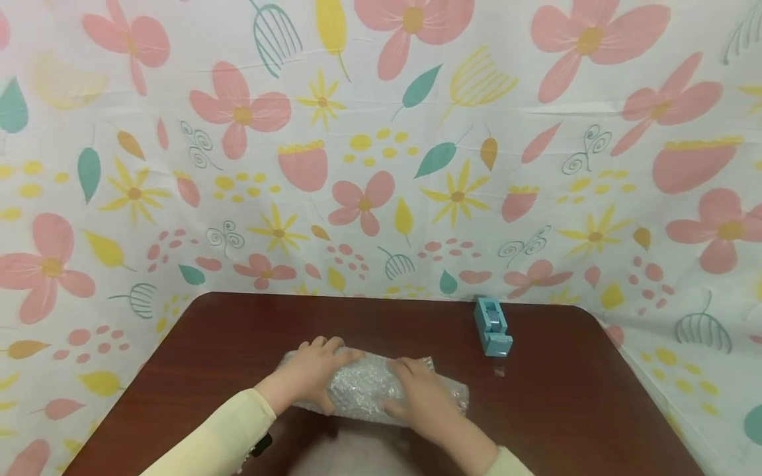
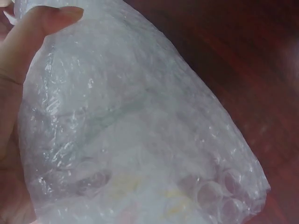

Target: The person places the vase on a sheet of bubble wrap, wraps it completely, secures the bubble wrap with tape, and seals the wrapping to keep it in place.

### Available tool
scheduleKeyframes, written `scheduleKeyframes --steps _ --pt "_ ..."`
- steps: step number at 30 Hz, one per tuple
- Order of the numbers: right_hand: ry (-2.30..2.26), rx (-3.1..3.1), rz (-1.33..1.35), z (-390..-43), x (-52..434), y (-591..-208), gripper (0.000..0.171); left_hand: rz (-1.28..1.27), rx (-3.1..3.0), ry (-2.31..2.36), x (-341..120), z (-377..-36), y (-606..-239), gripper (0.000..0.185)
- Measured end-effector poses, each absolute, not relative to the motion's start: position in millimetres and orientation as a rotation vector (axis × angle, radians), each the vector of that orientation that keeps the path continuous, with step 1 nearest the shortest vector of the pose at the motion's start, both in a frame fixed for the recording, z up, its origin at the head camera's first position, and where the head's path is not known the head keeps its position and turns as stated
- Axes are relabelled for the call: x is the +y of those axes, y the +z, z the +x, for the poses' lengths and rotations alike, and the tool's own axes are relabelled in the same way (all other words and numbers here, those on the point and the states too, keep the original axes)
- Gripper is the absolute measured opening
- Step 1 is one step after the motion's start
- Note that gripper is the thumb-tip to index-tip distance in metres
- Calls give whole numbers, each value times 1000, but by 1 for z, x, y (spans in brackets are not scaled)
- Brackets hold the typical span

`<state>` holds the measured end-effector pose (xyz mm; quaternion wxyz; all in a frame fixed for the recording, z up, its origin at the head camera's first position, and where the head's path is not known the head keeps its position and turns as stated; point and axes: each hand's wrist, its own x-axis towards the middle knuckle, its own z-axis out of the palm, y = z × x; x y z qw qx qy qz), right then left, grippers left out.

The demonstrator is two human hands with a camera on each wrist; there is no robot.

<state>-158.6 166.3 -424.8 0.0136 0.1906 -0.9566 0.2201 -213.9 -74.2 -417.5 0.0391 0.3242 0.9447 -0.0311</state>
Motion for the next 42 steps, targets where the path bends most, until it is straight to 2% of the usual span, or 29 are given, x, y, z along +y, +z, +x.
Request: scheduleKeyframes --steps 6,15,24,33,42 --pt "659 -2871 586 -132 172 -427 69 971 2936 -67 -71 -207 -418 102" --pt "448 -2942 685 -126 172 -444 104 960 2904 -43 -69 -202 -418 102" --pt "357 -2929 685 -133 164 -459 120 930 2819 22 -71 -204 -414 97" --pt "65 -2729 685 -143 160 -474 117 892 2755 94 -71 -213 -406 95" --pt "4 -2720 639 -144 157 -474 108 887 2720 114 -70 -218 -408 99"
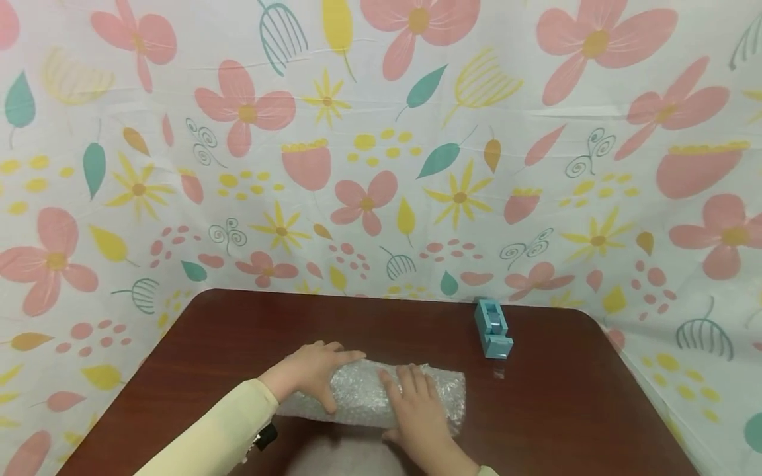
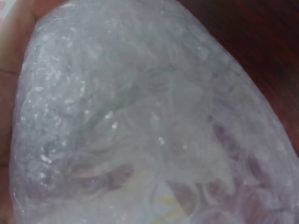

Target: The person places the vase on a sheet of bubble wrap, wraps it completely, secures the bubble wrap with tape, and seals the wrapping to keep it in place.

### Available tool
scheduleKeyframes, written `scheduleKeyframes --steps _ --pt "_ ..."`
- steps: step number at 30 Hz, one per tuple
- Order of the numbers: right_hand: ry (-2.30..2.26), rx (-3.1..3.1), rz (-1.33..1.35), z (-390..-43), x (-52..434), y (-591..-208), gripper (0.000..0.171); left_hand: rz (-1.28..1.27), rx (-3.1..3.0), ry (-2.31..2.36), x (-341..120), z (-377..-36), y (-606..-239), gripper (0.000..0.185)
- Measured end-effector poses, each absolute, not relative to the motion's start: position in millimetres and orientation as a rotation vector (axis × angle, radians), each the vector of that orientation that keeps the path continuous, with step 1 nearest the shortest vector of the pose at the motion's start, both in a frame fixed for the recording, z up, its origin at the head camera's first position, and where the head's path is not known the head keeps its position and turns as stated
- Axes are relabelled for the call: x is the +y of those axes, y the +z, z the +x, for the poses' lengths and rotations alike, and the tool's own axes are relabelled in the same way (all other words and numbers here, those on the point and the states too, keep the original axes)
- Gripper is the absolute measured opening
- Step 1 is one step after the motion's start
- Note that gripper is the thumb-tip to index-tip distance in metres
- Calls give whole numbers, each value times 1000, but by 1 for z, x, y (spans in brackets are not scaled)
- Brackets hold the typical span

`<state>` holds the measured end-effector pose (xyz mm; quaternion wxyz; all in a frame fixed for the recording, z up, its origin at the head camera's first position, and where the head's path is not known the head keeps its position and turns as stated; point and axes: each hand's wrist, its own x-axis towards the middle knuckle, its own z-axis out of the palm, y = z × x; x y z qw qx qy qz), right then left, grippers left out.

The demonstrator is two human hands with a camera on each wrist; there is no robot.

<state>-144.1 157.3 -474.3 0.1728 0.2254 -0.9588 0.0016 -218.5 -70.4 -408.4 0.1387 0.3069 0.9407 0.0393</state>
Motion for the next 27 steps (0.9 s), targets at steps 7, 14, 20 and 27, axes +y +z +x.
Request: scheduleKeyframes --steps 7,14,20,27 --pt "10 -2696 597 -153 156 -476 101 861 2673 147 -68 -232 -412 104" --pt "122 -2720 599 -158 154 -474 94 842 2648 228 -71 -237 -412 103" --pt "208 -2742 624 -166 156 -469 87 786 2619 265 -70 -243 -406 101" --pt "251 -2776 664 -173 160 -464 87 713 2640 198 -65 -246 -403 106"
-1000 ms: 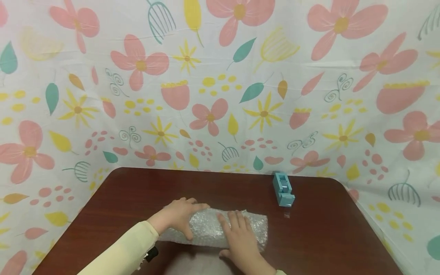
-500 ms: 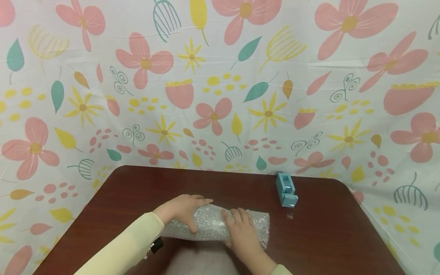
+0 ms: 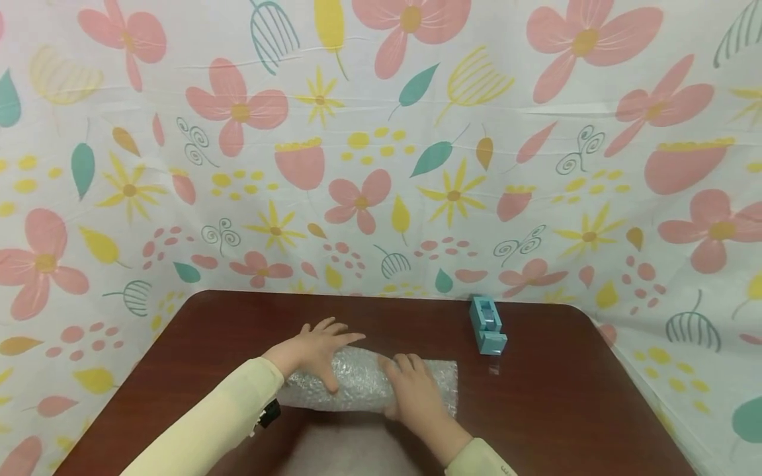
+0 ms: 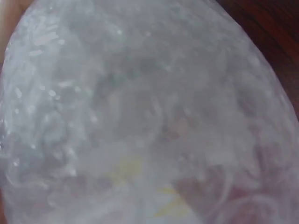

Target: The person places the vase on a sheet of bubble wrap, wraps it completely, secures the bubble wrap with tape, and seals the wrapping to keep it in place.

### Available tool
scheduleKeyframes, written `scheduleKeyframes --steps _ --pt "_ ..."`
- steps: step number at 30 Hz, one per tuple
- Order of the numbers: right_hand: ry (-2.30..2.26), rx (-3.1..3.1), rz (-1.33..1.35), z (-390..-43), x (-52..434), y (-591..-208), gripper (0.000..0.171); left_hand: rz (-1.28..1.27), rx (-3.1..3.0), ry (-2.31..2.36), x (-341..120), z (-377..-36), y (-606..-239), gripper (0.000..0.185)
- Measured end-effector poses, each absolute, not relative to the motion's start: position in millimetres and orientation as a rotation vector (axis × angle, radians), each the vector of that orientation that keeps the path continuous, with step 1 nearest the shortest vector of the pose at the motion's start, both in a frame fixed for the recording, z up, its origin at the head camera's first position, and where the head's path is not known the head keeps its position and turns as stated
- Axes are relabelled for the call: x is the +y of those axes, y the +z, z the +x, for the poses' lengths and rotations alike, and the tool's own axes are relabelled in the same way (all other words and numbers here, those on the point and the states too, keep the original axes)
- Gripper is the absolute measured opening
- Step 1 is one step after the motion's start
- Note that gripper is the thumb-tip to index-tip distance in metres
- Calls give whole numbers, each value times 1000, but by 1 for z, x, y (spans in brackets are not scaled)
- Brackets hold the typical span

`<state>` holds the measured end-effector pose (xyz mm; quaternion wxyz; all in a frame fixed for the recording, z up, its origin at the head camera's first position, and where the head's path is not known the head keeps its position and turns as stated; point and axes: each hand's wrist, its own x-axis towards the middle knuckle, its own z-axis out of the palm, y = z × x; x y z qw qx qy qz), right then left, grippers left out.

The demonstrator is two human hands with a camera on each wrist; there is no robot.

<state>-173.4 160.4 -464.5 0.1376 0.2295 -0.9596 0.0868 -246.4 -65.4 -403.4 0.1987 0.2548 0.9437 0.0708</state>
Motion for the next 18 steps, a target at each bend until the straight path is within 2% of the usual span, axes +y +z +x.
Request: scheduleKeyframes --steps 9,15,18 --pt "386 -2917 668 -191 164 -452 81 657 2803 160 -65 -241 -394 109" --pt "517 -3040 667 -204 165 -446 79 710 2903 76 -63 -230 -390 93" --pt "545 -3061 668 -208 164 -447 80 829 2934 74 -65 -221 -393 77"
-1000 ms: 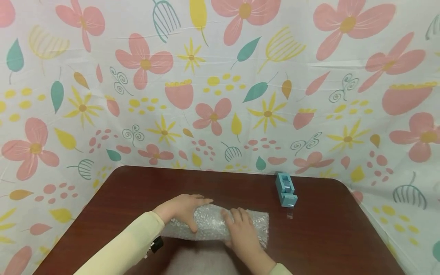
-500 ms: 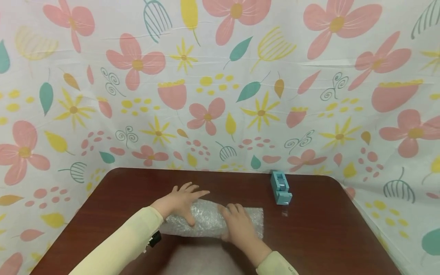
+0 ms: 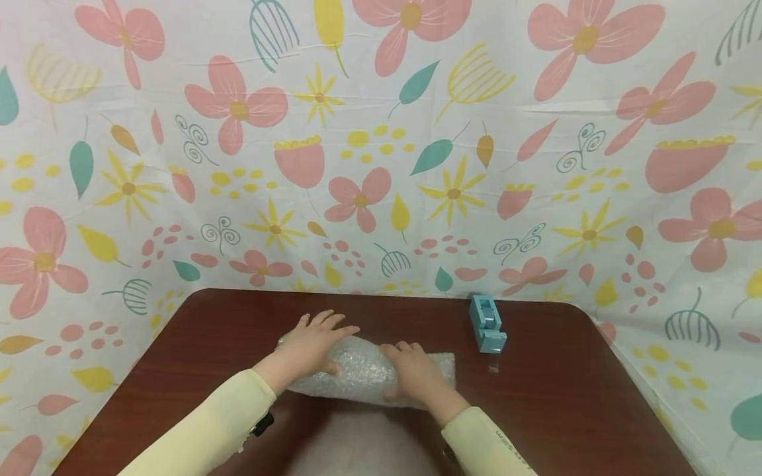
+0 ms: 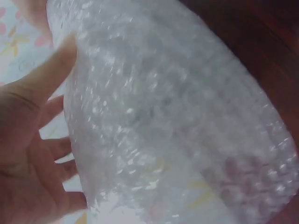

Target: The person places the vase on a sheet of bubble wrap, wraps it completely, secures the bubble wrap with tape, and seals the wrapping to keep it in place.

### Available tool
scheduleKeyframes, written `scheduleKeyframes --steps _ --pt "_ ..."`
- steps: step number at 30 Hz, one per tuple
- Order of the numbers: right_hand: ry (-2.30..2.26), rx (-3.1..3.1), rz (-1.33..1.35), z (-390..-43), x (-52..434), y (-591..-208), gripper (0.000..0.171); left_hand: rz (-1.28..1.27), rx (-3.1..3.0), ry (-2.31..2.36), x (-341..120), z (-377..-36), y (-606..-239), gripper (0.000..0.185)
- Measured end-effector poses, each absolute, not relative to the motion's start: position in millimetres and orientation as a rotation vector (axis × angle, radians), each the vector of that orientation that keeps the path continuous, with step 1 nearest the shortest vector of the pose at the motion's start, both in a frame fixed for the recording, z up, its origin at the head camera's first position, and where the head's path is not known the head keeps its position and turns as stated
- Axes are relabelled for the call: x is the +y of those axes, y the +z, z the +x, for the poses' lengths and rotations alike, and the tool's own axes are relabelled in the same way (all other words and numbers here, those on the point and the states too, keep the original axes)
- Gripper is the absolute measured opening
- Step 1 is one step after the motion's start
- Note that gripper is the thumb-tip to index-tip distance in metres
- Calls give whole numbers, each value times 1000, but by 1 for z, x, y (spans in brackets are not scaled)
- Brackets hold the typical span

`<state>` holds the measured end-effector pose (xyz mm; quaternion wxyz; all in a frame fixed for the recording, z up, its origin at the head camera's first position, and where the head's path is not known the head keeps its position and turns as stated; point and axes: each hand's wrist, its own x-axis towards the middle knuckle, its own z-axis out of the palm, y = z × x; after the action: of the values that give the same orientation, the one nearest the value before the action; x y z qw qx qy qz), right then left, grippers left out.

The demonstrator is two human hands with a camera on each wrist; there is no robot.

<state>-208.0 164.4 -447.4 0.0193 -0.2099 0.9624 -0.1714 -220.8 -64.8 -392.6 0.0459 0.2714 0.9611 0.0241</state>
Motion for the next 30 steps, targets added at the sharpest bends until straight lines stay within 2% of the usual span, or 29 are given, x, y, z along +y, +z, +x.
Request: scheduleKeyframes --steps 5,13,16,23,30 --pt "-534 2984 -629 -211 167 -448 78 1139 3035 20 -72 -204 -417 49" --pt "-575 2921 -585 -216 163 -438 77 1304 3241 -211 -81 -189 -442 53" --pt "-585 2893 -572 -219 164 -438 75 1332 3301 -285 -80 -186 -450 61" --pt "-596 2802 -520 -232 166 -435 73 1261 3319 -475 -85 -186 -465 98" --pt "-651 2681 -503 -245 170 -428 70 1200 3305 -697 -83 -199 -469 115"
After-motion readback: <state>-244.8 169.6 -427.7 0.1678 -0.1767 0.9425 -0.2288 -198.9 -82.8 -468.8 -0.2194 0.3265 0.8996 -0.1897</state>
